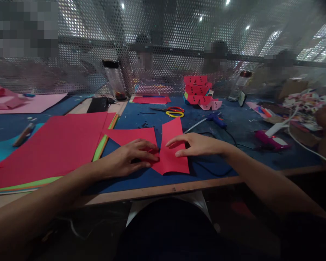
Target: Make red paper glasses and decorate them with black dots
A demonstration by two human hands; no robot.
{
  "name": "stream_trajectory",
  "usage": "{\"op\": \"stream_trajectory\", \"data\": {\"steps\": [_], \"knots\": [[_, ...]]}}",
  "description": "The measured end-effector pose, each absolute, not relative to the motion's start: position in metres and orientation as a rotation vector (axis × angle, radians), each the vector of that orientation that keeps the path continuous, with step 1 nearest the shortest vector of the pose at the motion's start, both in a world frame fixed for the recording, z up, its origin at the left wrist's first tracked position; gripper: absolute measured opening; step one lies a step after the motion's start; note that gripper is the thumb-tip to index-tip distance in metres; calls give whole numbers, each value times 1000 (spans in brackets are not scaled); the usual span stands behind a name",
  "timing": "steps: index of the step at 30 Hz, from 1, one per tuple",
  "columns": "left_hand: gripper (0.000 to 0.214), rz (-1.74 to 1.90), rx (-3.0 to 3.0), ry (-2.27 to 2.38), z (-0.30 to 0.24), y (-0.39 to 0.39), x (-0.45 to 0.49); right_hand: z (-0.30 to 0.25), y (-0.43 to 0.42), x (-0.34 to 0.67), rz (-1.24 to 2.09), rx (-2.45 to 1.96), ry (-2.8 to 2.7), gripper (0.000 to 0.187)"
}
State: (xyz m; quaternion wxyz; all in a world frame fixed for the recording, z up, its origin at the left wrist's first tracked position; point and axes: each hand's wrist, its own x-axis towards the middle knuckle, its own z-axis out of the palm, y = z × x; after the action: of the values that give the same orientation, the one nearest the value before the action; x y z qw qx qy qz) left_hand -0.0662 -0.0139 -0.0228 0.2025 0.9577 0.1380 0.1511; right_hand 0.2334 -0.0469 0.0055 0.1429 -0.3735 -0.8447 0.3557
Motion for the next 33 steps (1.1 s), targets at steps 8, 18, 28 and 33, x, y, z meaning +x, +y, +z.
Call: {"op": "stream_trajectory", "data": {"steps": [8,18,28,33], "knots": [[29,368,2659,420,-21,-16,-66,9,-46,231,1080,-1074,-2476,32],[28,433,2547,357,-21,-21,-64,7,-44,234,1055,-1072,-2502,30],[37,357,2577,280,-22,-19,-66,11,-55,233,1063,-1099,-2485,35],[39,354,2607,265,-23,-18,-67,10,-54,235,1084,-1090,-2496,33]]}}
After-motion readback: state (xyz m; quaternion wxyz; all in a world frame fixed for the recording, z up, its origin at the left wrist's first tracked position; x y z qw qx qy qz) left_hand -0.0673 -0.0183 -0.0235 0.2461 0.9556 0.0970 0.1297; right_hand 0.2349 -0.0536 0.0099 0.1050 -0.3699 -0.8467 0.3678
